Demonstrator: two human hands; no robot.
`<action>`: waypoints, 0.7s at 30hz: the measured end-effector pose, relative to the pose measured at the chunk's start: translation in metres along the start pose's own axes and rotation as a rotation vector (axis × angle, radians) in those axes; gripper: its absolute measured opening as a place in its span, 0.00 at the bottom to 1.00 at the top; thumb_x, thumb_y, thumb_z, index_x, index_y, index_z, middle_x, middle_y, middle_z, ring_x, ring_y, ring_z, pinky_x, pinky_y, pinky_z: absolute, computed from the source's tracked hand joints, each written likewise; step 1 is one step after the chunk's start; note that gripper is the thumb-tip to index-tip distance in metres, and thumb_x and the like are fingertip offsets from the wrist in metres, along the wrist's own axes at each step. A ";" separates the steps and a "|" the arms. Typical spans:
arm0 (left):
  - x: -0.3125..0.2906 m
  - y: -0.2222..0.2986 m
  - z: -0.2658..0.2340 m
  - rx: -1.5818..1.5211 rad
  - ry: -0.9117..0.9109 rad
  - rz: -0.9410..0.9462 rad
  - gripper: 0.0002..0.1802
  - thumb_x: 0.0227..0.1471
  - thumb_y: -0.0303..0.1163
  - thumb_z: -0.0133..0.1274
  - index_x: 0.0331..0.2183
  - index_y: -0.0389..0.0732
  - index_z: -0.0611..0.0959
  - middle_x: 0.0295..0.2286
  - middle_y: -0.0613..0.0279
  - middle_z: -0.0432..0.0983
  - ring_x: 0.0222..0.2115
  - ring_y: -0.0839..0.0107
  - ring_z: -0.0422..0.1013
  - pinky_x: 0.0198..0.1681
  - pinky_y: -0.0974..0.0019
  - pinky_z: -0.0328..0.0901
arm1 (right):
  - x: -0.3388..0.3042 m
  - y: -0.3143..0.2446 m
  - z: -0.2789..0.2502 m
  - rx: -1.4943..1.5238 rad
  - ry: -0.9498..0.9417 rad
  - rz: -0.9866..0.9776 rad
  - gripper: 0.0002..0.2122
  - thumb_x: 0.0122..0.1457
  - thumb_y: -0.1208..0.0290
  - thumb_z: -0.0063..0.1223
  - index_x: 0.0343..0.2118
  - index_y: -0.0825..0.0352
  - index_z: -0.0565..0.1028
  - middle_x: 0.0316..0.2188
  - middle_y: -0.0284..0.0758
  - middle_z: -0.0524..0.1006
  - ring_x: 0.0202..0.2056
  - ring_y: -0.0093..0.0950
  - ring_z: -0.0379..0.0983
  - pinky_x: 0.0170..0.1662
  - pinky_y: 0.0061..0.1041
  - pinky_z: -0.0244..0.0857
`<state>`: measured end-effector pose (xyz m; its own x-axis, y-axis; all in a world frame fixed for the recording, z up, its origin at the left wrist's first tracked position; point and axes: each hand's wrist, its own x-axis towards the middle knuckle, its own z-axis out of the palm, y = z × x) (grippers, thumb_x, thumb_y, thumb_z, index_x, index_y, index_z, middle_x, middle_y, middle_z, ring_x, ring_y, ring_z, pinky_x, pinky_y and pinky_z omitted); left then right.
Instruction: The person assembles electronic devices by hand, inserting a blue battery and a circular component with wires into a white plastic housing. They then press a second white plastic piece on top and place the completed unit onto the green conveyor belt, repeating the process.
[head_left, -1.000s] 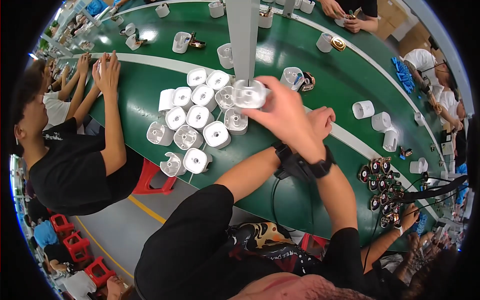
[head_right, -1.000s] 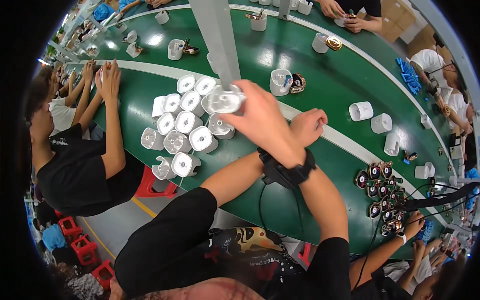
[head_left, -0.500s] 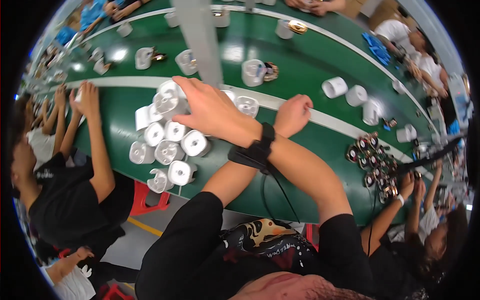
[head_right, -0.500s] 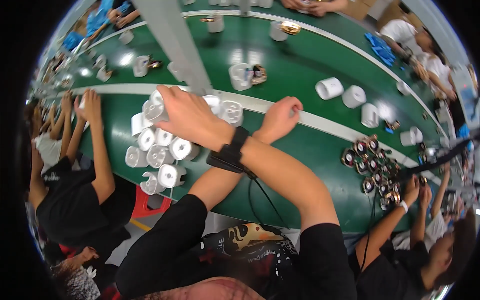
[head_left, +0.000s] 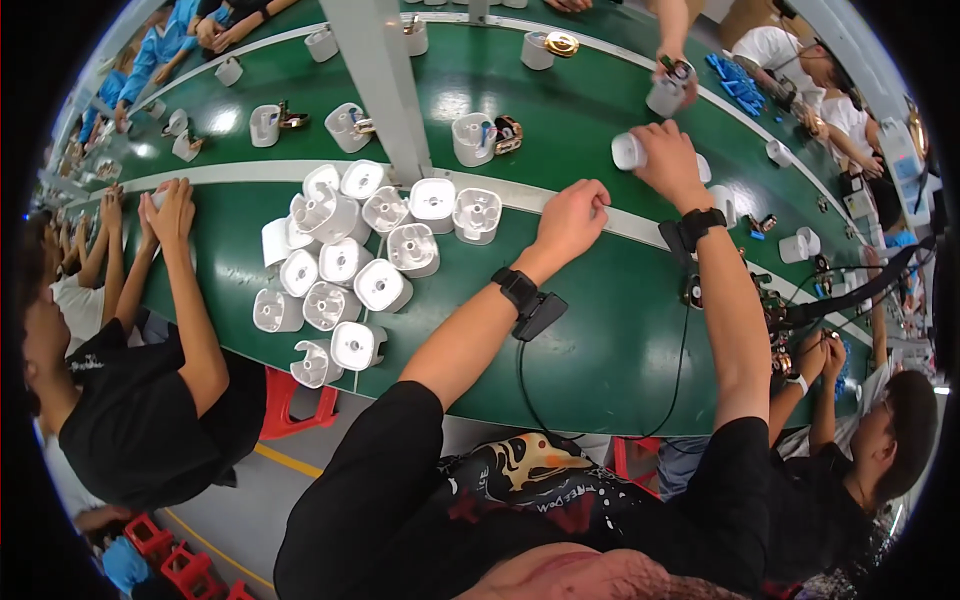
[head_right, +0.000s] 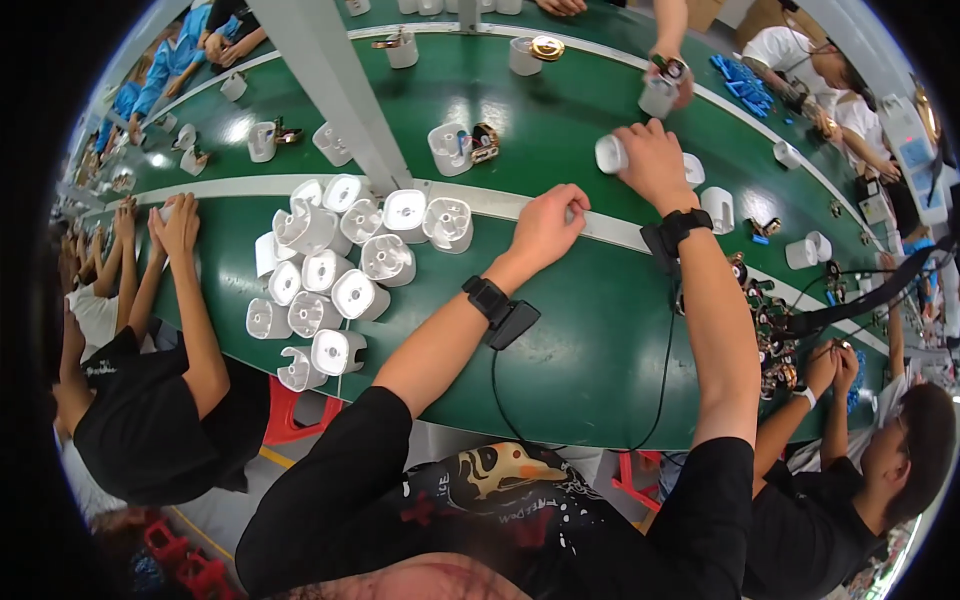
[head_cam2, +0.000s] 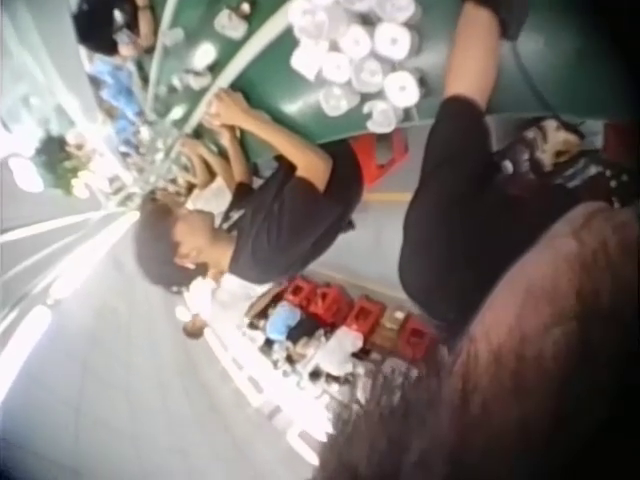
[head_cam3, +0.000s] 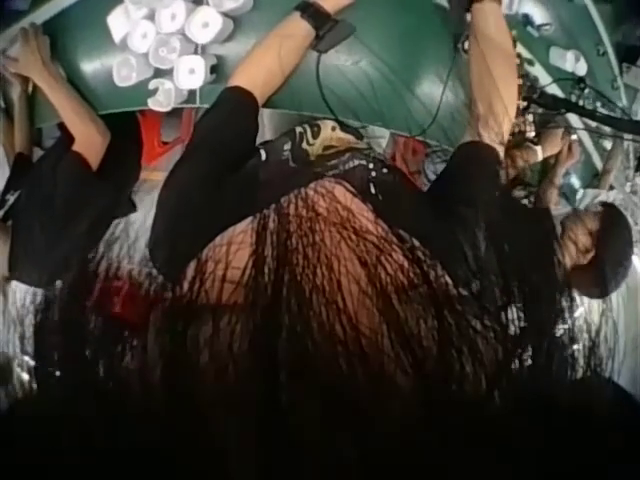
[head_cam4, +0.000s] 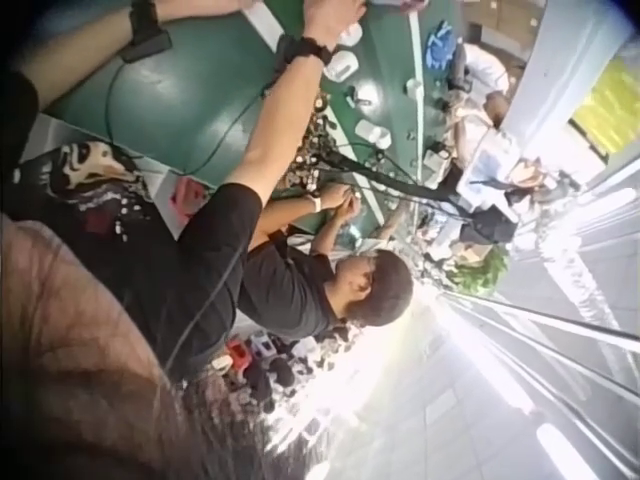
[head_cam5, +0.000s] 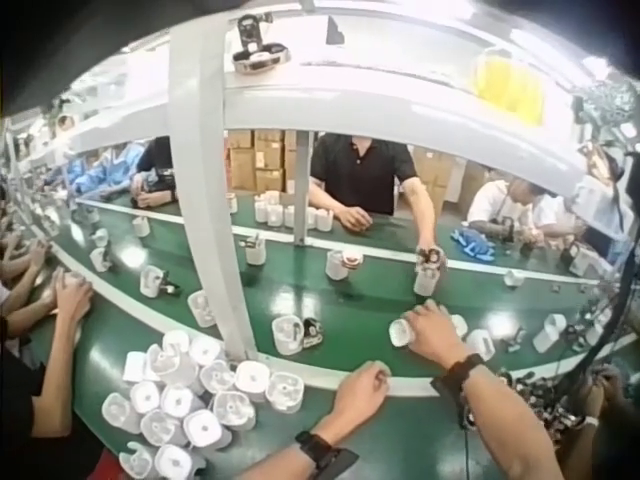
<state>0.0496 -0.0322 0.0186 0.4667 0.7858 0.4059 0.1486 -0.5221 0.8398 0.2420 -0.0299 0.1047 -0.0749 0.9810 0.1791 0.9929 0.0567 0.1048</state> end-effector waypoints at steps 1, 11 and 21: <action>0.000 0.002 0.001 0.013 -0.012 0.010 0.05 0.46 0.24 0.53 0.30 0.41 0.78 0.27 0.60 0.75 0.28 0.59 0.74 0.31 0.58 0.67 | 0.004 -0.015 -0.012 0.166 0.064 0.087 0.26 0.46 0.73 0.63 0.52 0.64 0.71 0.46 0.40 0.77 0.47 0.40 0.72 0.51 0.36 0.66; 0.002 -0.009 0.020 -0.007 -0.059 -0.052 0.06 0.45 0.24 0.54 0.30 0.41 0.78 0.27 0.59 0.75 0.30 0.58 0.74 0.31 0.58 0.68 | 0.042 -0.237 -0.041 0.745 -0.033 -0.333 0.28 0.43 0.65 0.65 0.48 0.69 0.71 0.44 0.44 0.76 0.43 0.39 0.75 0.45 0.33 0.70; -0.003 -0.030 0.011 0.010 0.095 0.170 0.06 0.45 0.23 0.54 0.30 0.41 0.78 0.26 0.61 0.75 0.28 0.60 0.74 0.30 0.59 0.68 | -0.004 -0.093 -0.057 0.620 0.381 0.016 0.17 0.49 0.66 0.63 0.42 0.64 0.78 0.42 0.38 0.78 0.39 0.35 0.74 0.43 0.28 0.70</action>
<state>0.0536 -0.0230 -0.0118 0.4018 0.7137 0.5738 0.0836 -0.6525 0.7531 0.1446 -0.0492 0.1499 0.0256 0.8562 0.5161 0.8558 0.2480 -0.4539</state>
